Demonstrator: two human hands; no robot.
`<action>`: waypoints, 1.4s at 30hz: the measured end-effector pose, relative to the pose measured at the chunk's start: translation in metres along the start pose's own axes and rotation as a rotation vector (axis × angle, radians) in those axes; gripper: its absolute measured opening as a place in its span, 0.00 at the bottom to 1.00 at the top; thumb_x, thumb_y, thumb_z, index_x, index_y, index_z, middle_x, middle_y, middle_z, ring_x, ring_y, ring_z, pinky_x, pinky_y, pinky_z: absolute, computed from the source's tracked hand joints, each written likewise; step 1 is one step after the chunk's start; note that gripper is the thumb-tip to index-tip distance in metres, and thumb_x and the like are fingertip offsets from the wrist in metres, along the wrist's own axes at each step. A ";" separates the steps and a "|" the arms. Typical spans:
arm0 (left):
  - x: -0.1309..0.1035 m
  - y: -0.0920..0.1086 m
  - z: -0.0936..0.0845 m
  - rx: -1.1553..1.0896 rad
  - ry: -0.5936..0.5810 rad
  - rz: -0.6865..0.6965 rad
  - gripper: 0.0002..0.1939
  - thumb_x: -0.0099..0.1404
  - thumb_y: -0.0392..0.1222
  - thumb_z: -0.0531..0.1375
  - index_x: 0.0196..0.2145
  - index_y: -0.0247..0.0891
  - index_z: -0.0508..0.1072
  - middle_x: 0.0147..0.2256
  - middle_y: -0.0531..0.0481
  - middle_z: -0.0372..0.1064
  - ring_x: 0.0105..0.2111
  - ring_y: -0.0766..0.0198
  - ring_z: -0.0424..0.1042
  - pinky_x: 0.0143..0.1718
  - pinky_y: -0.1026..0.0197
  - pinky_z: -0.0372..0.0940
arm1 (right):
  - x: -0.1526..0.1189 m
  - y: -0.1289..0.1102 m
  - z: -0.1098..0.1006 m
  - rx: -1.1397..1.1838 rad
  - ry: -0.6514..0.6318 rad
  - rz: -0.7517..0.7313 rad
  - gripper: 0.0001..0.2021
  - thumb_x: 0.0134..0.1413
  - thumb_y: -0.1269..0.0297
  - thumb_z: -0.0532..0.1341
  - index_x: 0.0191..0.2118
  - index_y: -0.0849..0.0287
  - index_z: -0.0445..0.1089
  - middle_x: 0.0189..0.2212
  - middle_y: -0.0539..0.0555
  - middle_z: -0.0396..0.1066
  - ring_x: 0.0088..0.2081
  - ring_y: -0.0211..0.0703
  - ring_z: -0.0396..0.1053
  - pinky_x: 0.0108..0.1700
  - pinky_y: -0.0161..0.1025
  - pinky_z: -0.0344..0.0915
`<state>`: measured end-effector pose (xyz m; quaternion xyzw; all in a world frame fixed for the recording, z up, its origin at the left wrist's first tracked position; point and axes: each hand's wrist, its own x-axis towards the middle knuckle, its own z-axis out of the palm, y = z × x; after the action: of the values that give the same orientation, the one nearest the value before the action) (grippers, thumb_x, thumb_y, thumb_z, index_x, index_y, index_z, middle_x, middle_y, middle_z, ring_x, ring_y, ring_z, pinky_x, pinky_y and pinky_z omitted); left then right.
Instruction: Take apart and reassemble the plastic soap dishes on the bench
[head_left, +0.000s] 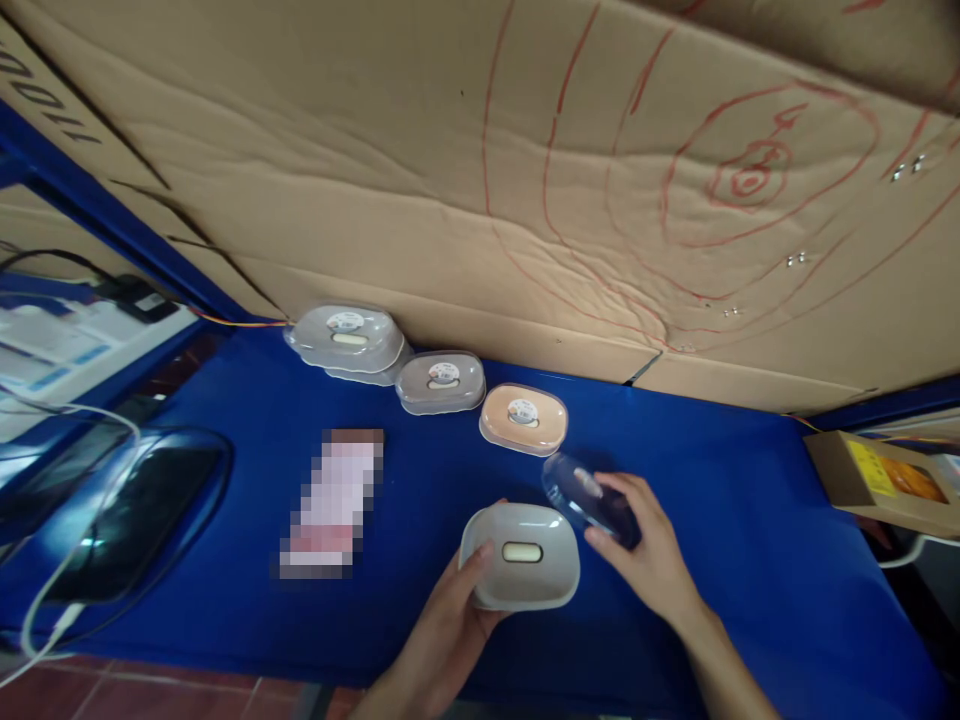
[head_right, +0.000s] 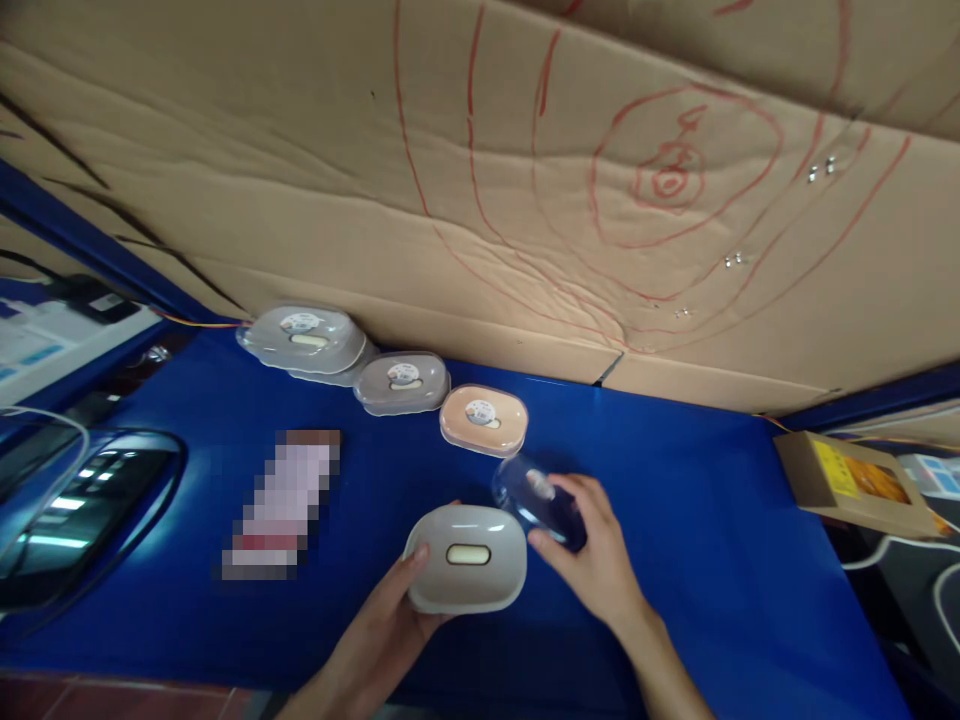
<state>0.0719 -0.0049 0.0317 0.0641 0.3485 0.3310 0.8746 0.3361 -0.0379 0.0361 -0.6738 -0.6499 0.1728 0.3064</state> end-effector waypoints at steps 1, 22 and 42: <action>0.002 -0.001 0.000 0.014 -0.027 -0.001 0.38 0.72 0.50 0.66 0.74 0.49 0.59 0.60 0.41 0.75 0.60 0.44 0.74 0.63 0.43 0.66 | -0.008 -0.012 0.005 0.063 -0.068 -0.041 0.27 0.65 0.49 0.65 0.66 0.49 0.65 0.59 0.59 0.68 0.58 0.54 0.72 0.55 0.48 0.75; -0.005 0.015 0.017 0.192 -0.188 -0.019 0.45 0.59 0.39 0.76 0.70 0.49 0.65 0.60 0.40 0.75 0.64 0.40 0.69 0.65 0.44 0.60 | -0.043 -0.037 0.032 -0.357 -0.141 -0.535 0.36 0.60 0.71 0.68 0.71 0.43 0.60 0.79 0.54 0.40 0.78 0.71 0.36 0.70 0.80 0.49; 0.003 0.002 0.031 0.026 -0.110 -0.019 0.36 0.72 0.57 0.64 0.72 0.47 0.62 0.62 0.41 0.73 0.63 0.44 0.71 0.64 0.46 0.61 | -0.030 -0.035 0.022 -0.185 -0.094 -0.536 0.30 0.67 0.61 0.64 0.71 0.42 0.59 0.79 0.53 0.38 0.75 0.63 0.49 0.71 0.70 0.54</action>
<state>0.0927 0.0019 0.0535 0.0902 0.3048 0.3140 0.8946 0.2921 -0.0640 0.0369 -0.4944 -0.8312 0.0566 0.2480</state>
